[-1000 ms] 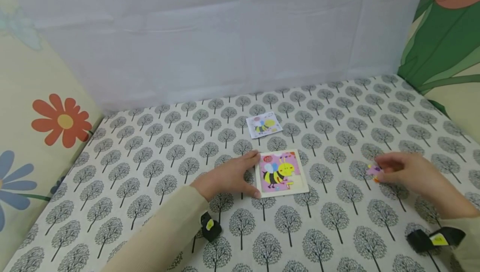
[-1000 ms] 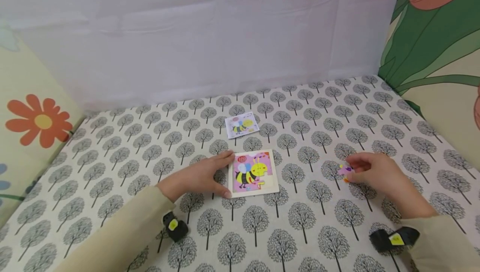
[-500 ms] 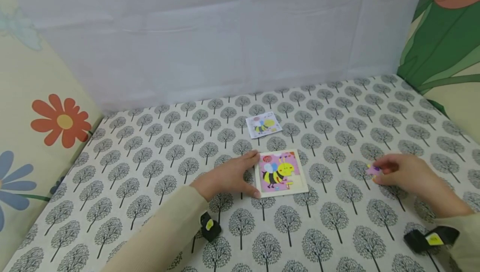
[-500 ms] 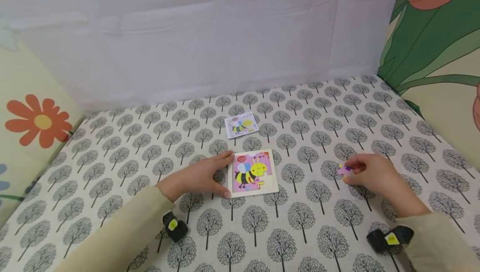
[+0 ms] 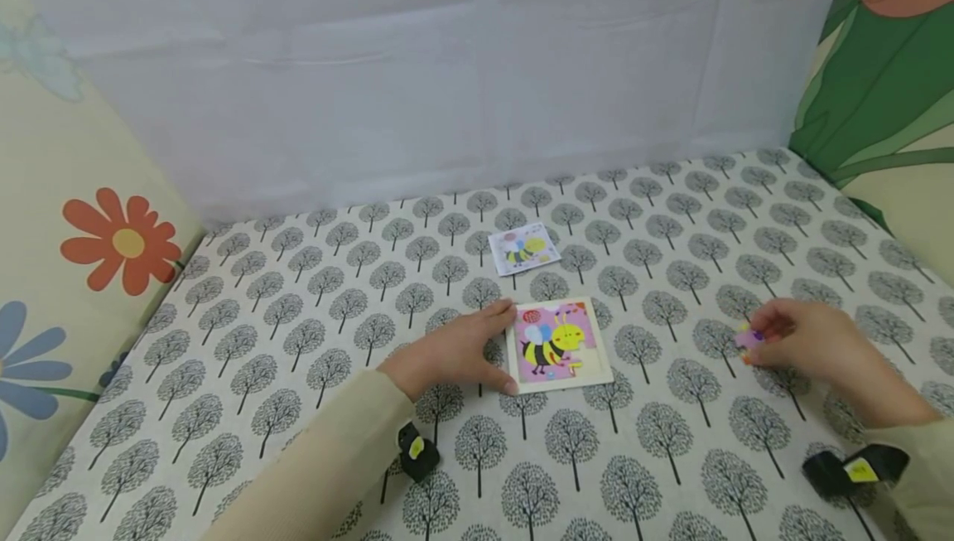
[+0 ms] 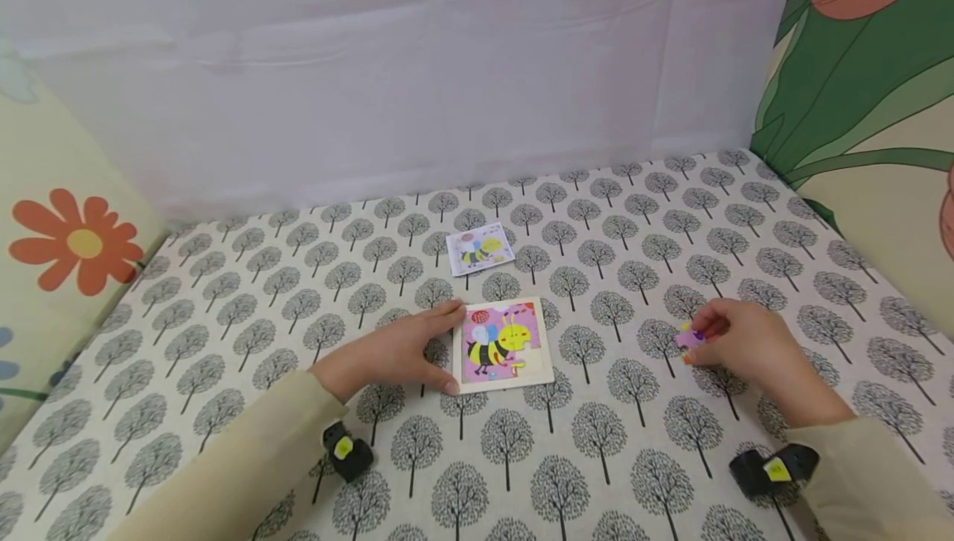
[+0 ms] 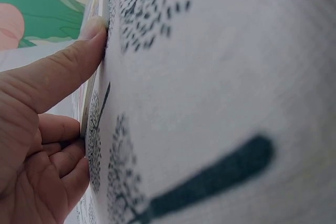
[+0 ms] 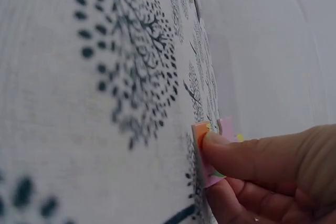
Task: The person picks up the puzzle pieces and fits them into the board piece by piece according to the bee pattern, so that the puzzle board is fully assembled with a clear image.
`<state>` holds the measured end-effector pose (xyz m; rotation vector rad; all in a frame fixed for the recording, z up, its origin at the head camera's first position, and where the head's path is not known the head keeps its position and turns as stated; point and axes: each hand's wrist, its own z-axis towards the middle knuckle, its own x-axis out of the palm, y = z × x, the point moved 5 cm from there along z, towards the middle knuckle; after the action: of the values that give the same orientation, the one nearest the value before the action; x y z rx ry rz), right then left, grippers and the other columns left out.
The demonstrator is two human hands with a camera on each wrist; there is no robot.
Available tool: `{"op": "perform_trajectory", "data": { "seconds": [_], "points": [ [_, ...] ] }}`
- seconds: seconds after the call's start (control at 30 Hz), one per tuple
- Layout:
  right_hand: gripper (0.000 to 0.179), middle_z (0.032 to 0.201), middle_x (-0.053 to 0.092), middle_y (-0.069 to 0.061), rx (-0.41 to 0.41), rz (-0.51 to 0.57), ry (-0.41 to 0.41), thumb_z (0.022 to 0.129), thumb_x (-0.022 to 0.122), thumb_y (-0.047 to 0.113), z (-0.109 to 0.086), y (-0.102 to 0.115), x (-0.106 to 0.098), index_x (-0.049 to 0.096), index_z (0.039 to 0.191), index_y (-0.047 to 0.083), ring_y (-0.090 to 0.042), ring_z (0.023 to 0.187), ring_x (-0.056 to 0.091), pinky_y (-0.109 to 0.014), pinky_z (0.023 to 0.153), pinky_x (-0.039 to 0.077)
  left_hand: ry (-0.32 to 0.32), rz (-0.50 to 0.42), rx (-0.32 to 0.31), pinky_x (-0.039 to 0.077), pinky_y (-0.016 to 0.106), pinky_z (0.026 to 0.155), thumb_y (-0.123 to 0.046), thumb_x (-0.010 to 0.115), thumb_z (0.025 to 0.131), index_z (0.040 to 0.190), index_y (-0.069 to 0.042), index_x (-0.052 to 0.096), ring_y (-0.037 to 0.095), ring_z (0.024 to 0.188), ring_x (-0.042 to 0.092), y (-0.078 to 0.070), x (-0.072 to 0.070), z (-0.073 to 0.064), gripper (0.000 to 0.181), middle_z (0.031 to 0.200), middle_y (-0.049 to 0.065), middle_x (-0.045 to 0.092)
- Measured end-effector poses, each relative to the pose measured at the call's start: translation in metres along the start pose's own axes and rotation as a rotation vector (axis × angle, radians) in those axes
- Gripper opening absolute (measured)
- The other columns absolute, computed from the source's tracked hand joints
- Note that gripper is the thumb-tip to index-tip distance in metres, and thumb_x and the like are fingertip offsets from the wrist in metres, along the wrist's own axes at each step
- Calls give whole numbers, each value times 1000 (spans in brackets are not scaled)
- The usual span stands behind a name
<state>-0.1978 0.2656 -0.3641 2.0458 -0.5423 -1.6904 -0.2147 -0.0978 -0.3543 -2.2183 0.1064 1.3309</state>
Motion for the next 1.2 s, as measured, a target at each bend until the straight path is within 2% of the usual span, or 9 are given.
{"op": "perform_trajectory", "data": {
  "seconds": [0.17,0.43,0.57,0.73,0.93,1.07,1.2],
  "points": [
    [32,87,63,-10,-3,-2,20,72,74,17,1,-3,-1,62,97,0,-26,81,55,-33,65,40,-2,-3,5,15,40,115,-43,78,68,148,-13,21,22,142,12,0,0,0,102,156,0,8],
    [18,80,63,-5,1,46,19,81,64,7,1,-6,-2,64,96,-4,-16,72,53,-26,60,43,3,-11,0,15,40,115,-42,78,68,148,-14,21,21,142,12,1,0,0,102,156,-1,7],
    [22,80,63,-3,28,121,49,84,61,5,3,-7,-1,60,101,-9,-12,69,54,-25,58,48,7,-17,1,15,39,115,-41,78,69,148,-13,21,21,142,12,0,0,0,102,156,-1,7],
    [32,88,64,-5,66,237,118,86,60,5,4,-9,3,53,111,-14,-10,72,57,-23,62,53,6,-6,0,15,40,115,-42,78,68,148,-13,21,22,142,12,1,0,1,102,156,-1,7],
    [38,99,63,-11,32,318,167,86,60,7,6,-2,9,53,115,-16,-8,75,58,-22,67,55,11,-7,-4,15,40,115,-42,77,69,148,-13,20,22,142,12,-1,0,0,102,156,-1,7],
    [39,98,64,-7,15,366,203,86,61,9,6,9,11,52,116,-15,-8,75,60,-23,68,55,14,-15,-6,15,40,115,-42,77,69,148,-13,20,22,142,12,-1,0,0,102,156,-1,6],
    [40,96,65,-6,-15,359,194,86,62,11,6,23,12,53,116,-14,-9,75,61,-24,68,55,15,-20,-6,15,40,115,-41,77,69,148,-14,20,22,142,11,0,0,0,102,156,-1,6]
  ]
}}
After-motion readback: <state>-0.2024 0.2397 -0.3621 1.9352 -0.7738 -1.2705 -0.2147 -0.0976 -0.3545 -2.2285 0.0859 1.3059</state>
